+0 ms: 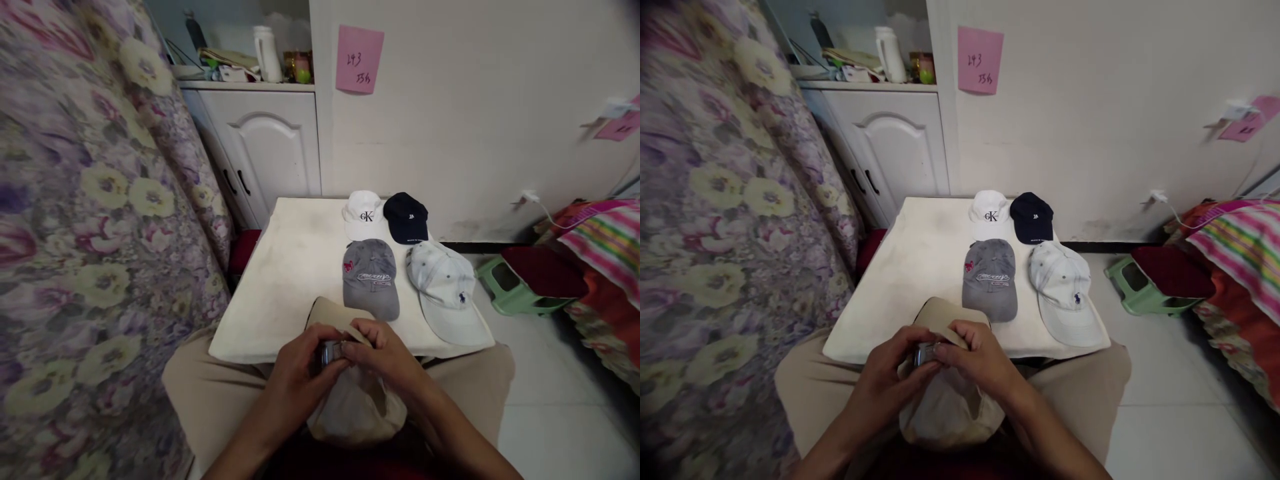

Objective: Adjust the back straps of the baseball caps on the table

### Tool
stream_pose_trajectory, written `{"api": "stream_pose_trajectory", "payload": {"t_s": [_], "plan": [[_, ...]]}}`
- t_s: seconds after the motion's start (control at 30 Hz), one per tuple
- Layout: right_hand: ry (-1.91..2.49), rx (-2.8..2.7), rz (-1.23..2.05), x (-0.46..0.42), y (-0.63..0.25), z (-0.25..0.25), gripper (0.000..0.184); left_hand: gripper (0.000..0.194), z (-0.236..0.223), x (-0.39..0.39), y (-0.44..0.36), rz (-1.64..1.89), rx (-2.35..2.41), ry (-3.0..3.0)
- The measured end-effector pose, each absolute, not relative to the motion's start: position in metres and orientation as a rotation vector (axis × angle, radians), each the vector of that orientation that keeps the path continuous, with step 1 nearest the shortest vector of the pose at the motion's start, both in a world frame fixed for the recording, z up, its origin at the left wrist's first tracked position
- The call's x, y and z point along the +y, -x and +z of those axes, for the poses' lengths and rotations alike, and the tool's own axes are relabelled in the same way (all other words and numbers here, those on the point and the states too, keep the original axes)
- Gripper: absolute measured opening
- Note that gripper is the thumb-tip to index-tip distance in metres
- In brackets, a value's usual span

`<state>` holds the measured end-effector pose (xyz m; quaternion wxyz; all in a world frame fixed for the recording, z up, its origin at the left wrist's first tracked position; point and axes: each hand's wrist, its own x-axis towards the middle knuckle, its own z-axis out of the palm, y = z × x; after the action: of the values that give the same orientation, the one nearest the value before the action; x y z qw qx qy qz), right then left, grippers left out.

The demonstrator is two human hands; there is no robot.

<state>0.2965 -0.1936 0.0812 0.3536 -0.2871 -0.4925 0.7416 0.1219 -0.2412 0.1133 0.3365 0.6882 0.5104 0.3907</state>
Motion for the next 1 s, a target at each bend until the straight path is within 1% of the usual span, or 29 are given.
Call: {"api": "stream_pose_trajectory", "payload": {"t_s": [0.23,0.3,0.37,0.5,0.63,0.77,1.0], "plan": [[0.736,-1.083,2.089,-0.196,-0.294,0.083,0.038,0.015,0.097,-0.235,-0.122,1.151,1.13,-1.551],[0.771,-1.085,2.056,-0.196,-0.294,0.083,0.038,0.013,0.092,-0.234,-0.125,1.186,1.109,-1.472],[0.782,-1.15,1.952,-0.195,-0.294,0.083,0.038,0.014,0.09,-0.234,-0.127,1.2,1.134,-1.415],[0.765,-1.223,1.839,-0.193,-0.297,0.083,0.036,0.021,0.093,-0.234,-0.129,1.202,1.2,-1.279],[0.712,-1.152,1.88,-0.193,-0.301,0.082,0.048,0.025,0.097,-0.235,-0.127,1.223,1.237,-1.204],[0.78,-1.146,1.857,-0.193,-0.3,0.081,0.036,0.024,0.092,-0.236,-0.125,1.273,1.251,-1.287],[0.874,-1.284,1.723,-0.193,-0.298,0.079,0.036,0.014,0.087,-0.235,-0.12,1.271,1.233,-1.762]]}}
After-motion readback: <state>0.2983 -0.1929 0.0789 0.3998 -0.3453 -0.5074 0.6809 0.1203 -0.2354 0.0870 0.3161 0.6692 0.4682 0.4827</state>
